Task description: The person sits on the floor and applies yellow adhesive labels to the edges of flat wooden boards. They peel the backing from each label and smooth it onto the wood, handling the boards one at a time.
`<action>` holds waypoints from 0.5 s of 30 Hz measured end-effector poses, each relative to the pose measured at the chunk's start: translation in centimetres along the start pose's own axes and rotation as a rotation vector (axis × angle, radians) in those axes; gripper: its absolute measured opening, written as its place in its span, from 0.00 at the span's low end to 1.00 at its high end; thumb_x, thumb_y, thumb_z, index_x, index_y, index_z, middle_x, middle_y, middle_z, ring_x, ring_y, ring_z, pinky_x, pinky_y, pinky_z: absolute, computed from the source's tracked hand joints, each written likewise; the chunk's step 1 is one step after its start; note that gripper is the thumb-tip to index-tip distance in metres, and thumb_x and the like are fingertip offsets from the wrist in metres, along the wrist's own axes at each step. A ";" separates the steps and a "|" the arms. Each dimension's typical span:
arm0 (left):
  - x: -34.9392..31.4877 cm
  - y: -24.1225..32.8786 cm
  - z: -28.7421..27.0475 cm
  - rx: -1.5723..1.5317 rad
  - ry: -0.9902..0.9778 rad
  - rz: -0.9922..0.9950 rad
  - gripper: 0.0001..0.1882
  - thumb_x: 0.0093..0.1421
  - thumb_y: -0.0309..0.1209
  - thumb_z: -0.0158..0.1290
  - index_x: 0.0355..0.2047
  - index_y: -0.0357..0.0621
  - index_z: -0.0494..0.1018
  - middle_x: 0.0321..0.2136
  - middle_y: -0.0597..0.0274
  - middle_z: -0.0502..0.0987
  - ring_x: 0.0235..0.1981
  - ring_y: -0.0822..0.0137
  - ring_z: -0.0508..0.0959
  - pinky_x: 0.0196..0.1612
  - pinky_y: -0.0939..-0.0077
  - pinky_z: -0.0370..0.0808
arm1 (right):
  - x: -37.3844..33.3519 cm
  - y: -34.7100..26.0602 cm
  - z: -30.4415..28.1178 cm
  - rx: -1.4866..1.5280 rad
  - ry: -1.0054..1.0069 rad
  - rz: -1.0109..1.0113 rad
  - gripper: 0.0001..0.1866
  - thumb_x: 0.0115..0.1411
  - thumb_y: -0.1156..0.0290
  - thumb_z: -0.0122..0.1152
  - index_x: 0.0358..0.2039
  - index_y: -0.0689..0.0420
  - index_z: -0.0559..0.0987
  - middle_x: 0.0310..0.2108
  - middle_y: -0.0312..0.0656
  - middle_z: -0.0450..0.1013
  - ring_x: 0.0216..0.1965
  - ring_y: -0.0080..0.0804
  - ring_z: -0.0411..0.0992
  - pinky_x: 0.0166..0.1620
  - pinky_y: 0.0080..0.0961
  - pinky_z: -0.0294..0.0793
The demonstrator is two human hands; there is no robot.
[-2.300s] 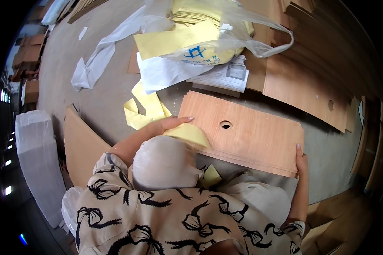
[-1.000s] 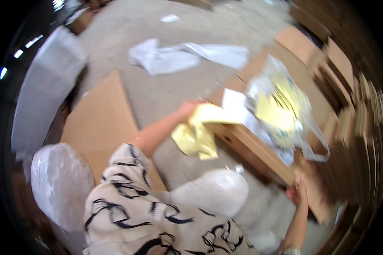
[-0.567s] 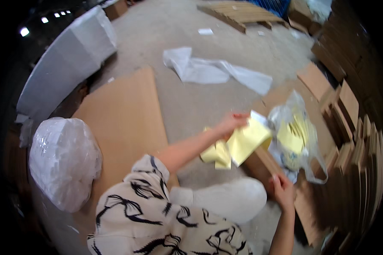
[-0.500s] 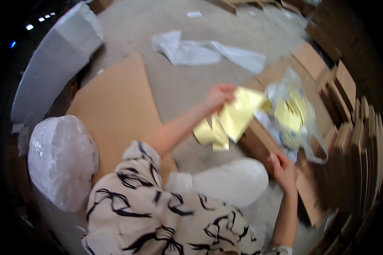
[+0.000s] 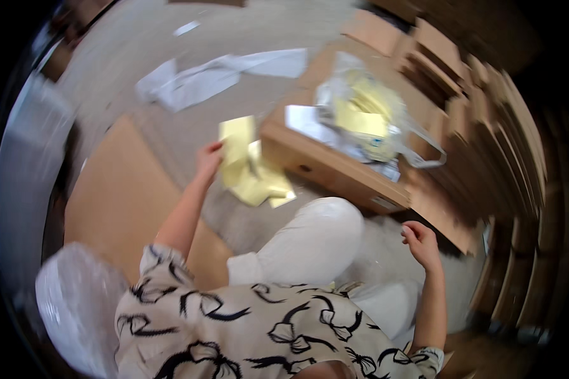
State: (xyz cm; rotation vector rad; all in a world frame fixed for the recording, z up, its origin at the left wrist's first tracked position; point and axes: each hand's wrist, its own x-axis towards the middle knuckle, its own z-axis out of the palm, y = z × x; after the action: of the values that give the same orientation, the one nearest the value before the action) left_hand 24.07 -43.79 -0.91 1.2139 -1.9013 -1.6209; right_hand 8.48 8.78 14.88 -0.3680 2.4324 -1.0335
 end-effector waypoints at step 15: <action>0.7 -8.3 -1.0 0.782 0.196 0.180 0.21 0.44 0.19 0.53 0.42 0.36 0.73 0.48 0.43 0.69 0.52 0.52 0.69 0.54 0.66 0.66 | -3.4 4.2 -10.2 -0.286 0.332 0.011 0.10 0.52 0.68 0.58 0.30 0.61 0.79 0.24 0.45 0.75 0.25 0.31 0.72 0.33 0.27 0.71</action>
State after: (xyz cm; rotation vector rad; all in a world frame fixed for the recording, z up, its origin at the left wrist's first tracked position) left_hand 27.47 -44.69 -8.52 1.3408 -2.5030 -0.6241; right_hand 5.87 19.20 19.05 -0.2928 2.8889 -0.7925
